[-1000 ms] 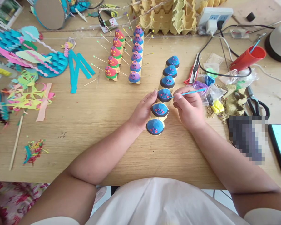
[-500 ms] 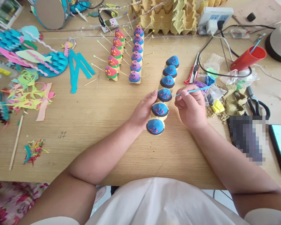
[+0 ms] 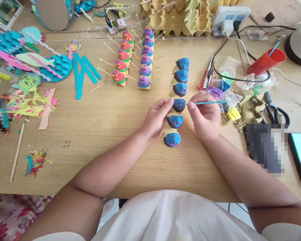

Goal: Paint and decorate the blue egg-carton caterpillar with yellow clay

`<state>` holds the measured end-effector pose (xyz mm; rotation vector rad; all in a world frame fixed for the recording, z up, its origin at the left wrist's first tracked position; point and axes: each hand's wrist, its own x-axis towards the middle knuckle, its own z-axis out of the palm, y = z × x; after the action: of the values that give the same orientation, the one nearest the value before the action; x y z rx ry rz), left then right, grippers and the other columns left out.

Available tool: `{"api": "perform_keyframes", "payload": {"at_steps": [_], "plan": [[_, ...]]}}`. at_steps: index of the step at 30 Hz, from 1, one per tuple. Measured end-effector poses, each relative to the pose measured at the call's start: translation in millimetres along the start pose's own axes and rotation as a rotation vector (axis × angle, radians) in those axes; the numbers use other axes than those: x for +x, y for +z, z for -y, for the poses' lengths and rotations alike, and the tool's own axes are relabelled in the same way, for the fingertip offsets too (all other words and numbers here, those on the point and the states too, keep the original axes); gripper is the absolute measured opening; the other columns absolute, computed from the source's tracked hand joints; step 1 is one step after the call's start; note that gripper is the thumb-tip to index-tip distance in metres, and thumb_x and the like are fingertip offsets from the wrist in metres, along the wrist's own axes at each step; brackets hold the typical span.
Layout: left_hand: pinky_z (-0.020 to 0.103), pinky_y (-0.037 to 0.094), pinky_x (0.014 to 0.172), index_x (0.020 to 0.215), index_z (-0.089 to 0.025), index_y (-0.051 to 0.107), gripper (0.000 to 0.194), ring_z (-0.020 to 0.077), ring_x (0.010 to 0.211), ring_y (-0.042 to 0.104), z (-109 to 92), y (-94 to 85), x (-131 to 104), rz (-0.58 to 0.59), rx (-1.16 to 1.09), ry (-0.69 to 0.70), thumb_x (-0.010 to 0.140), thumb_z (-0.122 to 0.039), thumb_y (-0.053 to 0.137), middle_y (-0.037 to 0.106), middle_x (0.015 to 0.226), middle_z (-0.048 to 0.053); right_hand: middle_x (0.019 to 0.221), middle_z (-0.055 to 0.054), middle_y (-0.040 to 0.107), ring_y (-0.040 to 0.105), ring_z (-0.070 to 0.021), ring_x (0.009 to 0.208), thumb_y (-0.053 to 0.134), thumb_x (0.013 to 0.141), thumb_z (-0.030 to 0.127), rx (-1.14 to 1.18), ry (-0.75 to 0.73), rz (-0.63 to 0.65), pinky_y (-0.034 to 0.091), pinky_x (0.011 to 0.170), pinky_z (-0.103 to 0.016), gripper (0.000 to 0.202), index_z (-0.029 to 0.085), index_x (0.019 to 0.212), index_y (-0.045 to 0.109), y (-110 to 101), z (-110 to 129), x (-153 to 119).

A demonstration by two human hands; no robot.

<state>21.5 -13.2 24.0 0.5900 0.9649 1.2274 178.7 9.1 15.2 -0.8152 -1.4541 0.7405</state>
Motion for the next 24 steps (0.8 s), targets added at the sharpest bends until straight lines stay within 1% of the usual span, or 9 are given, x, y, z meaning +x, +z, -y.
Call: {"api": "perform_keyframes", "payload": {"at_steps": [3,8,11,18,24], "plan": [[0.027,0.060,0.085,0.088,-0.021,0.073,0.038,0.0161,0.093,0.080,1.6,-0.9,1.0,0.004,0.038,0.023,0.094,-0.056,0.085,0.078,0.082,0.000,0.080,0.000,0.065,0.063,-0.0139,0.072,0.077,0.100,0.056,-0.024,-0.029,0.005,0.052,0.061,-0.031,0.034,0.026,0.087,0.068,-0.8,-3.9,-1.5],[0.026,0.059,0.081,0.084,-0.021,0.072,0.039,0.0150,0.088,0.078,1.4,-0.1,1.7,-0.002,0.074,0.024,0.093,-0.056,0.086,0.076,0.078,-0.001,0.076,0.000,0.061,0.052,-0.0132,0.063,0.077,0.101,0.055,-0.090,-0.047,0.015,0.042,0.054,-0.032,0.033,0.027,0.087,0.067,-2.1,-4.4,-3.3],[0.026,0.058,0.081,0.083,-0.021,0.072,0.040,0.0147,0.087,0.077,1.4,-0.1,2.3,0.001,0.076,0.026,0.093,-0.057,0.086,0.075,0.077,-0.001,0.074,0.001,0.060,0.049,-0.0128,0.062,0.076,0.101,0.056,-0.107,-0.049,0.020,0.039,0.053,-0.032,0.034,0.027,0.086,0.067,-2.1,-3.8,-3.4],[0.025,0.059,0.080,0.083,-0.021,0.072,0.037,0.0126,0.083,0.077,1.3,-0.1,2.3,0.019,0.035,0.030,0.095,-0.053,0.086,0.076,0.078,-0.002,0.075,0.001,0.060,0.051,-0.0119,0.064,0.075,0.100,0.063,-0.113,-0.019,0.029,0.041,0.054,-0.030,0.041,0.025,0.086,0.066,-0.7,-0.2,-1.9],[0.023,0.059,0.078,0.082,-0.020,0.073,0.034,0.0112,0.079,0.075,0.0,1.5,0.6,0.019,0.022,0.036,0.096,-0.048,0.086,0.074,0.074,-0.003,0.075,0.001,0.061,0.052,-0.0120,0.065,0.074,0.099,0.067,-0.129,0.014,0.045,0.040,0.055,-0.030,0.045,0.024,0.085,0.065,-0.7,2.7,-1.4]]}}
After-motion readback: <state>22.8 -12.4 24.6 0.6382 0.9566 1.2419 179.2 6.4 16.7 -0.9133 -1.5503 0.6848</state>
